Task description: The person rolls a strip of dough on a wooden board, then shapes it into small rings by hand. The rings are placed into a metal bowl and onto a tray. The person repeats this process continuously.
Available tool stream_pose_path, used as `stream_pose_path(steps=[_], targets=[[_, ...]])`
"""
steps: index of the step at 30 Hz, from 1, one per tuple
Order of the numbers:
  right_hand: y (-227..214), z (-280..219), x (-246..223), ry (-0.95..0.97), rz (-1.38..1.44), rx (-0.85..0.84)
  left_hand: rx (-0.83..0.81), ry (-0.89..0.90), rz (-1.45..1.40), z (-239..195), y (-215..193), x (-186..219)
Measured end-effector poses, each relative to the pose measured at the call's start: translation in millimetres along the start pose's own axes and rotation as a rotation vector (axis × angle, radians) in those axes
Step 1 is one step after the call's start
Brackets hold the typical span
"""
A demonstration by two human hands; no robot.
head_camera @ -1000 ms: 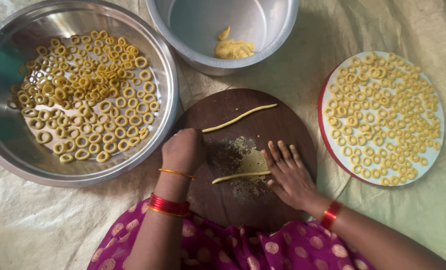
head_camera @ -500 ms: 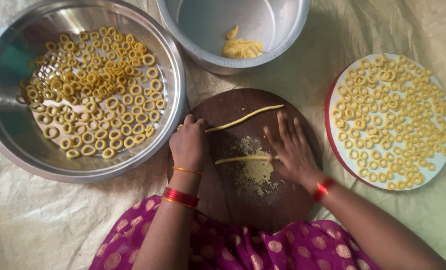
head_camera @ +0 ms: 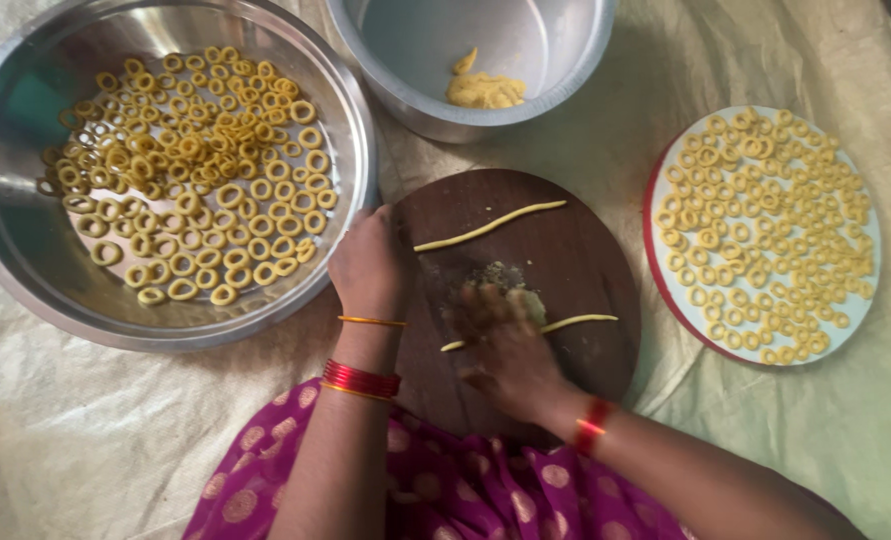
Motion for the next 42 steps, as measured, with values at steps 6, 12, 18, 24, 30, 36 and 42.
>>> stream_pose_path(steps=[6,12,18,24,30,36,42], targets=[[-17,93,-11,0.1,-0.052,0.176,0.08,-0.021,-0.056,8,-16,-4],[-20,82,-28,-0.076,0.021,0.023,0.072,-0.059,-0.08,12,-25,-1],[-10,4,-54,-0.09,0.163,-0.017,0.085,-0.073,-0.097,10,-29,-2],[-18,98,-33,0.068,0.123,0.253,-0.005,-0.084,-0.073,13,-29,-1],[-15,104,-37,0.087,0.159,0.255,0.018,-0.088,-0.05,13,-30,-5],[2,16,-60,0.02,0.097,0.114,0.044,-0.102,-0.07,12,-38,-2],[-21,-32,18,0.098,0.257,0.121,0.068,-0.112,-0.061,11,-43,-6]])
Point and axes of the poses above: each hand's wrist, its own z-axis towards the middle knuckle, its own y-axis out of the palm, x = y × z, the point moved 6 cm from there along z, towards the middle knuckle, and after that the axes turned 13 degrees about y, right-handed, at the moved point
